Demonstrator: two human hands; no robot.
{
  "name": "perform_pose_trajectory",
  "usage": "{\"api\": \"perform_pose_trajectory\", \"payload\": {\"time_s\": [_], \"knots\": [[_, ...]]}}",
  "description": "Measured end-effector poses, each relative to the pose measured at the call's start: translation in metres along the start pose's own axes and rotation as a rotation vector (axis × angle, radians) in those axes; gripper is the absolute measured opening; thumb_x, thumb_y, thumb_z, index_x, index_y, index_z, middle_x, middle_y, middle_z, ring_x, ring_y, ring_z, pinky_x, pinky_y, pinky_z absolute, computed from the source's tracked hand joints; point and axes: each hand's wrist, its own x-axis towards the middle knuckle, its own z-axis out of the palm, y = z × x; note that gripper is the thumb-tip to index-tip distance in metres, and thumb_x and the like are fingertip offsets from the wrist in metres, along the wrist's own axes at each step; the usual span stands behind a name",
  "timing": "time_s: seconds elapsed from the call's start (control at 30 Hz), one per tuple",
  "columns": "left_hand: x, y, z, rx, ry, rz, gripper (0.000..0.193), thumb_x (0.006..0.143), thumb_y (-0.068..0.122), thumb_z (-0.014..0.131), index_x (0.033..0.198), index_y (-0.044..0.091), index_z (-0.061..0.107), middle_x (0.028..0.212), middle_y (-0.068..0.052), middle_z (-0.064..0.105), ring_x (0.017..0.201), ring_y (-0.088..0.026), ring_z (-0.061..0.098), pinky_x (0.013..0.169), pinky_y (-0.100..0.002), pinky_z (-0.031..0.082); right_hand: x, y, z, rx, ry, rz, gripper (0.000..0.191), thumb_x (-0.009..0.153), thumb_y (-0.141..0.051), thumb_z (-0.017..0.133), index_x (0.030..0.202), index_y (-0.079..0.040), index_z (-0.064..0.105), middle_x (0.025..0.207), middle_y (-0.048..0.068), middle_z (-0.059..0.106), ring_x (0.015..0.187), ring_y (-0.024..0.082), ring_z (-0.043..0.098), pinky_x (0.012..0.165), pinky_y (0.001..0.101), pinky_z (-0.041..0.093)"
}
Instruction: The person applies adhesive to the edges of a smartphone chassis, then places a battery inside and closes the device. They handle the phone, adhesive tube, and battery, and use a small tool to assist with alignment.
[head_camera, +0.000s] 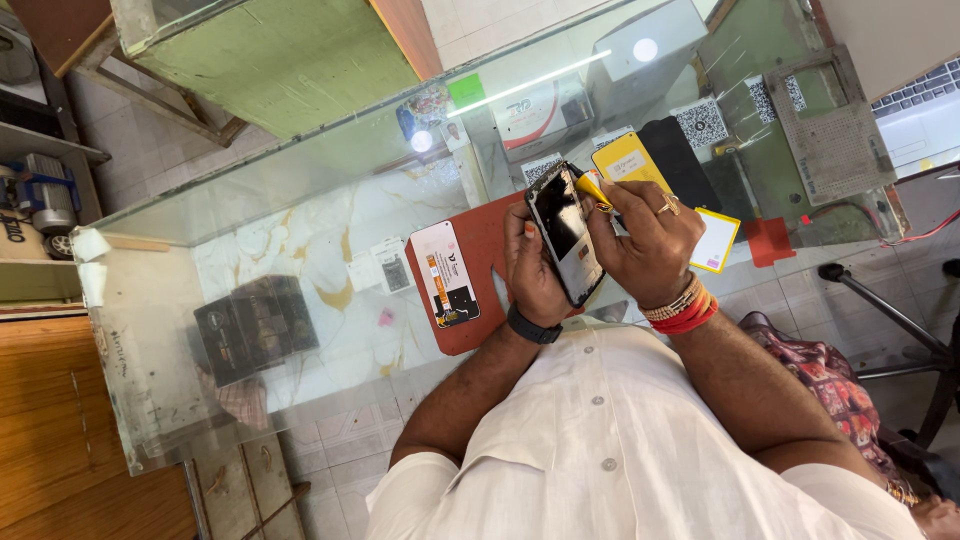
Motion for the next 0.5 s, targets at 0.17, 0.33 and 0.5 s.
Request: {"api": "perform_pose_trajectory", "payload": {"time_s": [0.17,0.33,0.5], "knots": [[-0.0025,0.0043,0.0019,0.007,-0.029,0.001,0.038,0.113,0.034,0.046,0.133,0.001,0.046,0.13,-0.015,0.064,0.122,-0.021,0.064,0.11,-0.035,0.05,-0.0015,-0.0022,0.0002,-0.003,-0.009,0.01,0.022,0.087,0.0,0.085,0.106,0.002,0.073,0.094,0.014,0.072,0.076,0.027,0.072,0.064,0.0352,0.055],[-0.0024,0.0044,0.0013,0.015,-0.022,0.009,0.038,0.116,0.032,0.045,0.135,0.0,0.047,0.13,-0.015,0.064,0.121,-0.019,0.064,0.109,-0.034,0.05,-0.0016,-0.0027,-0.0002,-0.007,0.003,0.001,0.023,0.087,0.0,0.086,0.106,0.003,0.073,0.094,0.014,0.072,0.077,0.027,0.072,0.064,0.035,0.055],[-0.0025,0.0,-0.0025,0.054,-0.006,0.04,0.037,0.116,0.031,0.046,0.135,0.0,0.048,0.129,-0.011,0.062,0.12,-0.016,0.061,0.109,-0.032,0.049,-0.0017,-0.0035,0.0008,-0.014,-0.009,0.001,0.022,0.087,0.001,0.084,0.106,0.003,0.074,0.094,0.014,0.073,0.076,0.026,0.072,0.064,0.0347,0.055]]}}
